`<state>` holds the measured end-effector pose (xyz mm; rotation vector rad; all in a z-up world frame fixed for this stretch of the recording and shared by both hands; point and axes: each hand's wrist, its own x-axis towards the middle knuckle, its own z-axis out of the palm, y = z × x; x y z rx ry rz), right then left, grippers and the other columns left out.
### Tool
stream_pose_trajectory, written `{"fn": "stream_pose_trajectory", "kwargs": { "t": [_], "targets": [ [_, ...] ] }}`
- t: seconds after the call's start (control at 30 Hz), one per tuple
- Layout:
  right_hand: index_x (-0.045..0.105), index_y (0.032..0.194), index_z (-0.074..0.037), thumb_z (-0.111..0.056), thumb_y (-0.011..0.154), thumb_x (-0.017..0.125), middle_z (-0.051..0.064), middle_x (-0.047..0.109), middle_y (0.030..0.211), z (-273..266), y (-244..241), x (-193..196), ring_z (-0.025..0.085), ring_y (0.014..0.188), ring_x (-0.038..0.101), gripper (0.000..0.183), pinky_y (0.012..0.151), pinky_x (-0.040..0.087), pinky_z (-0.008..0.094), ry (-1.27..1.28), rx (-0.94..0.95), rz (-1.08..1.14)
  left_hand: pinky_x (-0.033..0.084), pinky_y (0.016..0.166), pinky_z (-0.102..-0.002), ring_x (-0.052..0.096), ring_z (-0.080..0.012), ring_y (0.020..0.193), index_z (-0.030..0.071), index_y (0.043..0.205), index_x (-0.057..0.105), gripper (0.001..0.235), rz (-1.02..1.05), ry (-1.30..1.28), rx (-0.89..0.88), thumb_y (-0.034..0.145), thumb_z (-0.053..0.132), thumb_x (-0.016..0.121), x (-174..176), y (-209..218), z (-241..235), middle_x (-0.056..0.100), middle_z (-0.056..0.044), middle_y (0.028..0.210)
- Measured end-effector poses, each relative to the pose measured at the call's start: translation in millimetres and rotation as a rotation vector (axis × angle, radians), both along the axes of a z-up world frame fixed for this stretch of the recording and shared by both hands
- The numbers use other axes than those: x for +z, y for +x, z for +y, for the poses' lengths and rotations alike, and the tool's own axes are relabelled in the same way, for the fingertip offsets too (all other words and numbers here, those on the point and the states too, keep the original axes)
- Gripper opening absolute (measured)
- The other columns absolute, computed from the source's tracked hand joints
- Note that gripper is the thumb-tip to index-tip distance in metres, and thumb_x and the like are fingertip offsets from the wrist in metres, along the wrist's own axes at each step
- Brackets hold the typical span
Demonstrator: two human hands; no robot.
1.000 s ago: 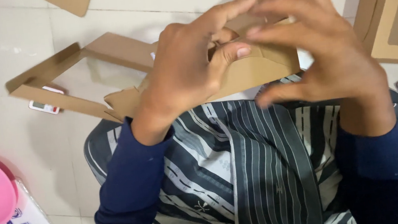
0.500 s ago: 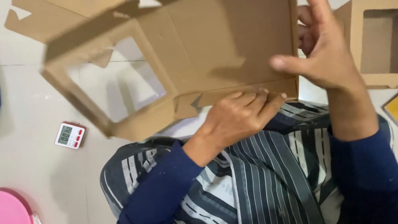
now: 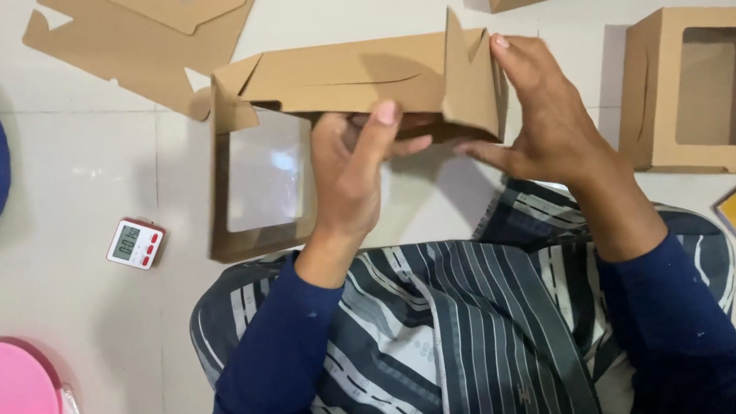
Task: Folding flat cardboard templates into 3D cake boxes with clear windows
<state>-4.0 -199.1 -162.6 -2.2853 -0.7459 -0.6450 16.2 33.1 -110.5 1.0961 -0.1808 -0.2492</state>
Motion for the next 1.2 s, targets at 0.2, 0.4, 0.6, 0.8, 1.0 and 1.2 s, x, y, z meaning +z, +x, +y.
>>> {"fn": "stream_pose_trajectory", "kwargs": {
  "t": [0.2, 0.4, 0.6, 0.8, 1.0, 1.2],
  "targets": [
    [0.033, 0.150, -0.005, -0.026, 0.094, 0.077, 0.025, 0.043, 0.140, 15.5, -4.1, 27.9, 0.042, 0.131, 0.046, 0.074, 0.112, 0.043, 0.055, 0.068, 0.048, 0.005, 0.065, 0.080, -0.038, 0.073, -0.0275, 0.095, -0.002, 0.112, 0.066, 0.026, 0.298, 0.053, -0.056, 0.089, 0.009, 0.064, -49.2, 2.6, -22.0, 0.073, -0.014, 0.102],
    [0.021, 0.145, -0.001, 0.009, 0.089, 0.082, 0.032, 0.051, 0.139, 10.8, -8.8, 20.0, 0.039, 0.129, 0.058, 0.083, 0.117, 0.047, 0.046, 0.244, 0.101, 0.182, 0.060, 0.094, -0.043, 0.072, -0.0285, 0.097, -0.012, 0.101, 0.068, 0.024, 0.388, -0.049, -0.075, 0.092, 0.010, 0.063, -89.6, 3.6, -36.6, 0.073, -0.022, 0.100],
    [0.060, 0.124, 0.010, -0.002, 0.092, 0.079, 0.030, 0.060, 0.132, 10.9, -2.2, 22.0, 0.047, 0.129, 0.057, 0.039, 0.114, 0.048, 0.054, 0.077, 0.072, 0.069, 0.064, 0.084, -0.038, 0.072, -0.0265, 0.097, -0.005, 0.110, 0.067, 0.026, 0.290, -0.180, -0.128, 0.092, 0.014, 0.069, -86.3, 7.0, -31.1, 0.073, -0.016, 0.104],
    [0.064, 0.125, 0.009, 0.018, 0.087, 0.064, 0.027, 0.066, 0.126, 13.4, -2.7, 25.5, 0.047, 0.129, 0.058, 0.040, 0.113, 0.050, 0.054, 0.041, 0.114, 0.058, 0.064, 0.081, -0.042, 0.070, -0.0257, 0.100, 0.000, 0.118, 0.064, 0.028, 0.290, -0.174, -0.081, 0.091, 0.005, 0.062, -83.3, 11.5, -29.5, 0.072, -0.012, 0.108],
    [0.074, 0.112, 0.002, 0.020, 0.079, 0.060, 0.022, 0.070, 0.119, 11.1, -6.1, 36.2, 0.046, 0.128, 0.059, 0.039, 0.112, 0.052, 0.053, -0.007, 0.142, 0.080, 0.063, 0.078, -0.047, 0.070, -0.0291, 0.096, 0.001, 0.109, 0.066, 0.023, 0.271, -0.258, -0.063, 0.086, 0.001, 0.062, -75.0, 13.4, -27.8, 0.073, -0.012, 0.101],
    [0.074, 0.114, -0.003, 0.012, 0.078, 0.061, 0.017, 0.072, 0.118, 3.6, -10.0, 41.1, 0.042, 0.133, 0.058, 0.042, 0.118, 0.044, 0.056, -0.045, 0.149, 0.161, 0.063, 0.073, -0.045, 0.070, -0.0268, 0.092, 0.000, 0.098, 0.069, 0.017, 0.326, -0.198, -0.055, 0.081, 0.003, 0.065, -80.9, 16.2, -26.7, 0.073, -0.011, 0.098]
  ]
}}
